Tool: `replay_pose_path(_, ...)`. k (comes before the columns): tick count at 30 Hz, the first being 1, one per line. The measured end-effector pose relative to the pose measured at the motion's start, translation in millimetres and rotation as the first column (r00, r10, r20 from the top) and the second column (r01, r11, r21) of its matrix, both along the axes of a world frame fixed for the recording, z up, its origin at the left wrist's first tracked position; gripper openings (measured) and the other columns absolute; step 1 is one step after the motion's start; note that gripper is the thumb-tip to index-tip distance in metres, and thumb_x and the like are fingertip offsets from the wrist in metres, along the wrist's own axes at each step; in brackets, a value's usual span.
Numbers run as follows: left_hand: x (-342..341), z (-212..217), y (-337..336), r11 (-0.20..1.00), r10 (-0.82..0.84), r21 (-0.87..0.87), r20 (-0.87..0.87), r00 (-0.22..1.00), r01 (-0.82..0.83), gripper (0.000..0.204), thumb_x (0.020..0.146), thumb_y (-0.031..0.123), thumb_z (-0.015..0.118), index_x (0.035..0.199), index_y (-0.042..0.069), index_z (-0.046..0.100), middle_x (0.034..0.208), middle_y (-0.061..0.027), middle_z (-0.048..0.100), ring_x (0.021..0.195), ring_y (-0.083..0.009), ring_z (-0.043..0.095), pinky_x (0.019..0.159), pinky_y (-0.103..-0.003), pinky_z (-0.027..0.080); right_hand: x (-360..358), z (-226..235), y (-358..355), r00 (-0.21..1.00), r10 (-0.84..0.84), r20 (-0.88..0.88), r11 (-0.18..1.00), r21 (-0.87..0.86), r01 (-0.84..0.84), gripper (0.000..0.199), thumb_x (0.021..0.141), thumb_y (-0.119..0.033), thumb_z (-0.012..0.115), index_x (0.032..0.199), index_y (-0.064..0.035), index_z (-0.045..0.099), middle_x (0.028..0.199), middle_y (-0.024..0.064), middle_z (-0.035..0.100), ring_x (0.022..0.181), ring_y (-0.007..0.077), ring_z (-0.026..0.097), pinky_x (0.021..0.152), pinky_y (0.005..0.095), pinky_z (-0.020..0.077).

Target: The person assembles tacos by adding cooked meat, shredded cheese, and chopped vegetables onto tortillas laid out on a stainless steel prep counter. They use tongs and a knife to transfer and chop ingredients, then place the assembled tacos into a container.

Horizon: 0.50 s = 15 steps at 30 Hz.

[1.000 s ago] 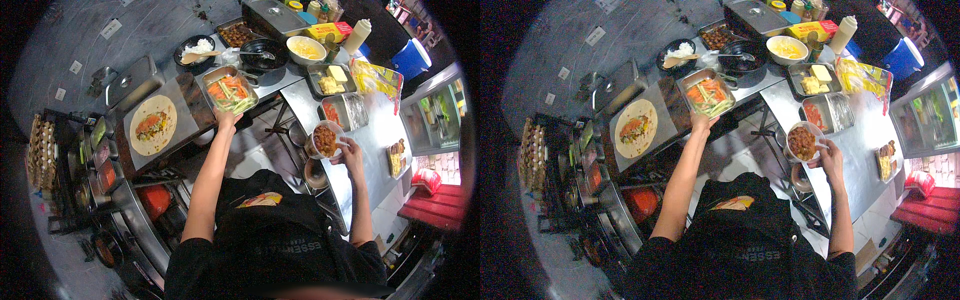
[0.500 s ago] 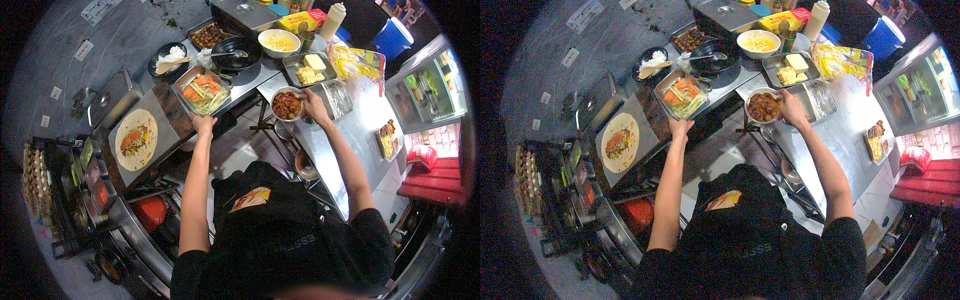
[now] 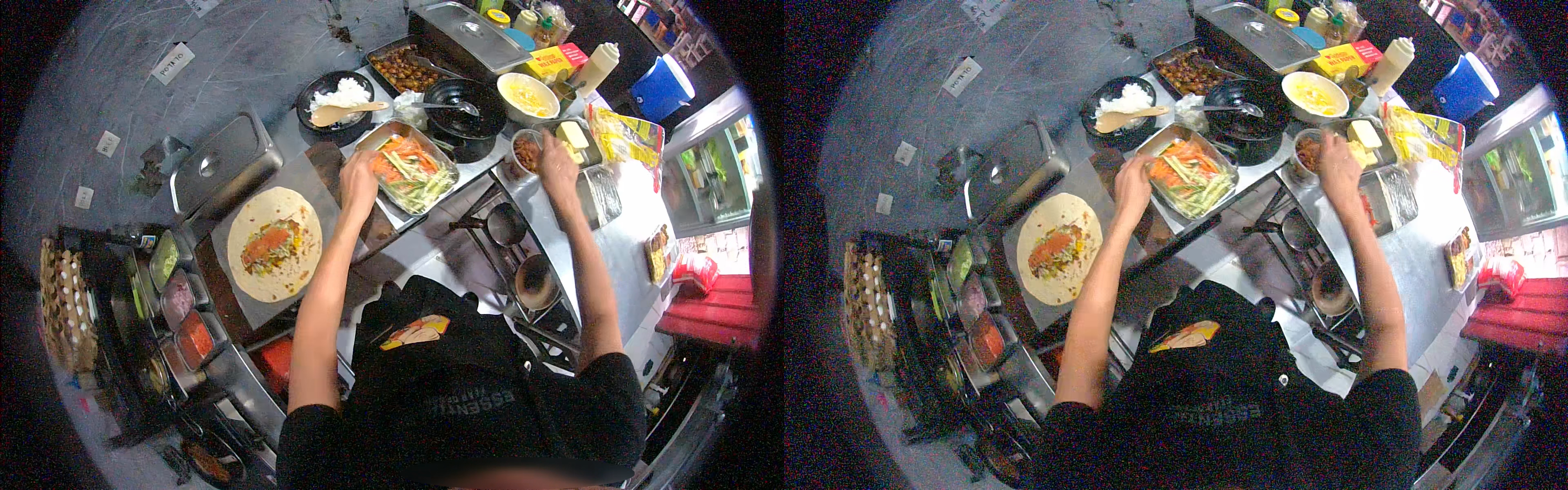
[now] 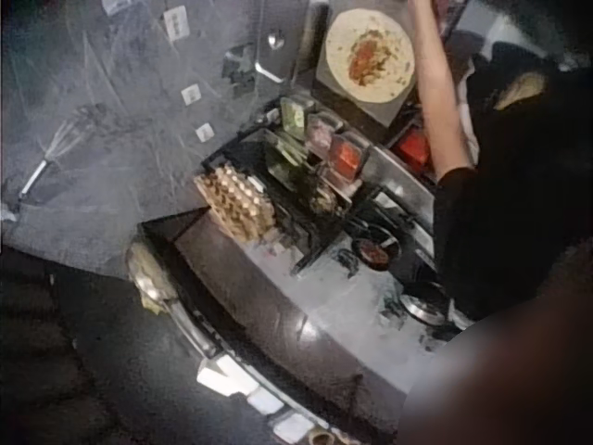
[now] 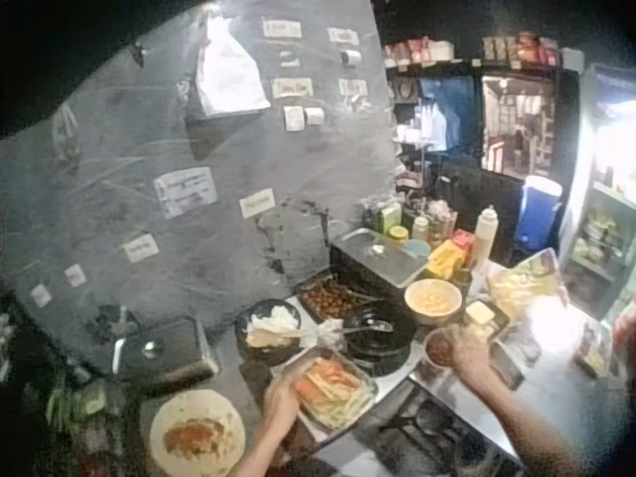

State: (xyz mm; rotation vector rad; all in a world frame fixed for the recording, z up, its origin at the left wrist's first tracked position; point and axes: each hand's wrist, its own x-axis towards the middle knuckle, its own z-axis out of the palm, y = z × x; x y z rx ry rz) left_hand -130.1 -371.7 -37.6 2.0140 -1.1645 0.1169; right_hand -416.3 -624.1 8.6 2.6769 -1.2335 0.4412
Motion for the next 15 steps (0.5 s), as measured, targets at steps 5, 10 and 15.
replay_pose_path(5,72.1,-35.5,-49.4,0.958,-0.162,0.248,0.047,0.986,0.145,0.020,0.078,-0.004,0.054,0.093,0.004,0.065,0.095,-0.0194,0.065,0.091,-0.0366,0.062,0.079,-0.046,0.049,64.5,-67.7,84.0,0.981,-0.005,0.195,0.738,0.663,-0.128,0.051,0.091,-0.037,0.054,0.121,0.0029,0.051,0.093,0.0288,0.064,0.083,0.0436,0.064,0.075,0.0504,0.0516)
replay_pose_path(10,86.4,-7.9,-92.0,0.646,-0.307,0.596,-0.368,0.878,0.476,0.019,0.075,0.009,0.067,0.093,0.005,0.068,0.080,-0.0137,0.068,0.079,-0.0291,0.067,0.073,-0.040,0.053,85.1,-161.7,81.6,0.887,-0.286,0.364,0.428,0.876,-0.222,0.057,0.091,-0.030,0.050,0.131,0.0068,0.035,0.105,0.0362,0.058,0.102,0.0472,0.058,0.089,0.0488,0.0455)
replay_pose_path(15,103.9,-34.7,-77.1,0.506,-0.571,0.712,-0.147,0.808,0.487,0.027,0.072,0.019,0.072,0.099,0.016,0.070,0.091,-0.0055,0.068,0.085,-0.0271,0.066,0.074,-0.041,0.053,116.5,-130.4,89.5,0.943,-0.163,0.291,0.527,0.833,-0.166,0.051,0.088,-0.022,0.045,0.126,0.0096,0.033,0.098,0.0405,0.057,0.098,0.0522,0.056,0.086,0.0515,0.0454)
